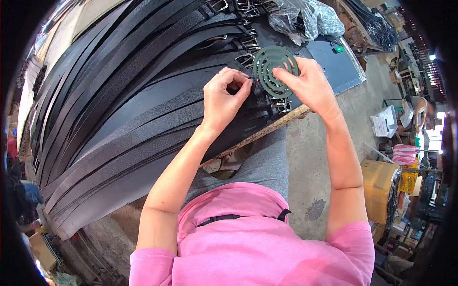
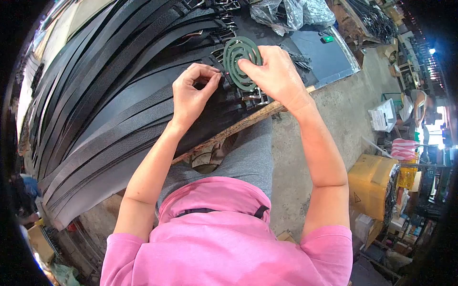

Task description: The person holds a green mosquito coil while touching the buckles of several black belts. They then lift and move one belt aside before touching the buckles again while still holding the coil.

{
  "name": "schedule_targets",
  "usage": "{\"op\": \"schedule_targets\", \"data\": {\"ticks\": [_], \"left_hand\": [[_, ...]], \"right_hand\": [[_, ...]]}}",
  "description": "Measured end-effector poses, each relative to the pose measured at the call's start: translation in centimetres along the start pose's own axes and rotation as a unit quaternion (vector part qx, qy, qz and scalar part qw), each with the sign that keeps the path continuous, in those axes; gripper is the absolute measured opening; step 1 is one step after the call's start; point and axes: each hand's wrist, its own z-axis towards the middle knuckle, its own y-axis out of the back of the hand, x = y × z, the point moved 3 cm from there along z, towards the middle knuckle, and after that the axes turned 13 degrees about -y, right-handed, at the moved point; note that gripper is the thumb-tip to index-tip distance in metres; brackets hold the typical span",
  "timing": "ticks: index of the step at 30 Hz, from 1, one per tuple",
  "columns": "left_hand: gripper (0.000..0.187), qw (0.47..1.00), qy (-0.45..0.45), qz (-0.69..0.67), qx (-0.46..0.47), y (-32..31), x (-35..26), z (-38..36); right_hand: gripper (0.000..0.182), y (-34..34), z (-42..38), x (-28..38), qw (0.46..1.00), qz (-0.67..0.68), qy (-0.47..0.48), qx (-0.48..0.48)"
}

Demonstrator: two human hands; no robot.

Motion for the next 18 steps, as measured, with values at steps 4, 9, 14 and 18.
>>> {"op": "schedule_targets", "data": {"ticks": [4, 9, 14, 18], "left_hand": [[0.005, 1.000, -0.005, -0.002, -0.018, 0.0, -0.2, 0.1], [0.006, 0.998, 0.040, -0.030, 0.031, 0.6, 0.0, 0.2], [0.011, 0.994, 0.023, -0.040, 0.100, 1.6, -1.2, 1.5], [0.016, 0.984, -0.045, 0.024, 0.171, 1.0, -1.4, 2.0]], "right_hand": [[0.030, 0.1, 0.2, -0.2, 0.999, -0.026, -0.034, 0.015], [0.029, 0.6, 0.0, -0.2, 1.000, 0.015, -0.007, 0.004], [0.021, 1.6, -2.1, 0.3, 0.996, 0.074, -0.034, -0.040], [0.016, 1.4, -3.7, -0.1, 0.992, 0.083, -0.029, -0.095]]}}
